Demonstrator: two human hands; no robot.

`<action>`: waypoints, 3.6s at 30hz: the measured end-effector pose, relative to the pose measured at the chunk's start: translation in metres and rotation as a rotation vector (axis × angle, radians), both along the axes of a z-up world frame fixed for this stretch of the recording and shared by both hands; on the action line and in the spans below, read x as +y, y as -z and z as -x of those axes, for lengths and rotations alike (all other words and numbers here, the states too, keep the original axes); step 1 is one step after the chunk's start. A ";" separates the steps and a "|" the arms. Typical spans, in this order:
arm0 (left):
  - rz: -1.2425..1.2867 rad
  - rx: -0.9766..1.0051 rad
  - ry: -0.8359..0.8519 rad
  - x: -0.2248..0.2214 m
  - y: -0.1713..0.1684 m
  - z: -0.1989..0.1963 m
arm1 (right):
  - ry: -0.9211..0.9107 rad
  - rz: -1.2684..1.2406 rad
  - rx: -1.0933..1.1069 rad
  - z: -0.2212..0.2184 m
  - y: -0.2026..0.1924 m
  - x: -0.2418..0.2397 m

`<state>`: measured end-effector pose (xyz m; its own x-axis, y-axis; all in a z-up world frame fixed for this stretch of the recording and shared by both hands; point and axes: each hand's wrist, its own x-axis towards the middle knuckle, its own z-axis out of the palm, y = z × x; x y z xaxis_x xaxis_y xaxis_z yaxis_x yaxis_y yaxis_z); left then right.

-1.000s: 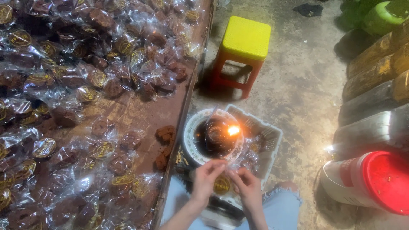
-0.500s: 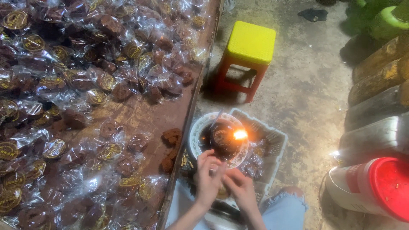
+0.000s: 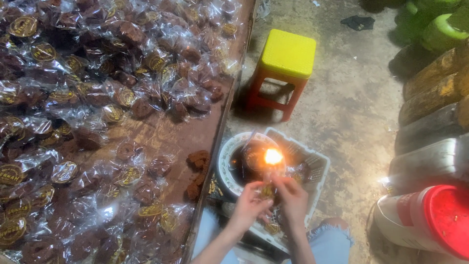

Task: The person seals individual plastic bags containing brown items using the heat from a small flame.

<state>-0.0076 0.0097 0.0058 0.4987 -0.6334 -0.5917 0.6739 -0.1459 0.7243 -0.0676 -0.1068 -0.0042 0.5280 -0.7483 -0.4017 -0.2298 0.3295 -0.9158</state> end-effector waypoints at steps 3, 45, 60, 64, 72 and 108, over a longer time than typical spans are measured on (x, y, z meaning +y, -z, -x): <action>-0.019 -0.160 -0.095 0.000 0.035 0.006 | -0.036 0.278 -0.075 0.024 0.025 0.015; -0.057 -0.094 0.002 0.015 -0.061 -0.013 | -0.308 -0.519 -0.250 0.068 0.016 0.020; 0.164 0.060 0.214 0.004 0.012 0.014 | -0.033 -0.155 0.049 0.083 0.020 -0.015; 0.180 0.062 0.219 0.006 0.008 0.026 | -0.074 -0.185 -0.079 0.103 0.068 -0.023; 0.103 -0.827 0.440 0.006 -0.002 0.030 | -0.091 -0.435 -0.288 0.110 0.070 -0.040; 0.120 -0.883 -0.364 0.001 0.051 0.031 | -0.515 0.113 -0.009 0.038 0.017 0.019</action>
<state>-0.0390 0.0110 -0.0447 0.9113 -0.3835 0.1499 -0.1318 0.0731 0.9886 -0.1053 -0.0879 -0.0210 0.8417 -0.4294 -0.3274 -0.3278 0.0753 -0.9417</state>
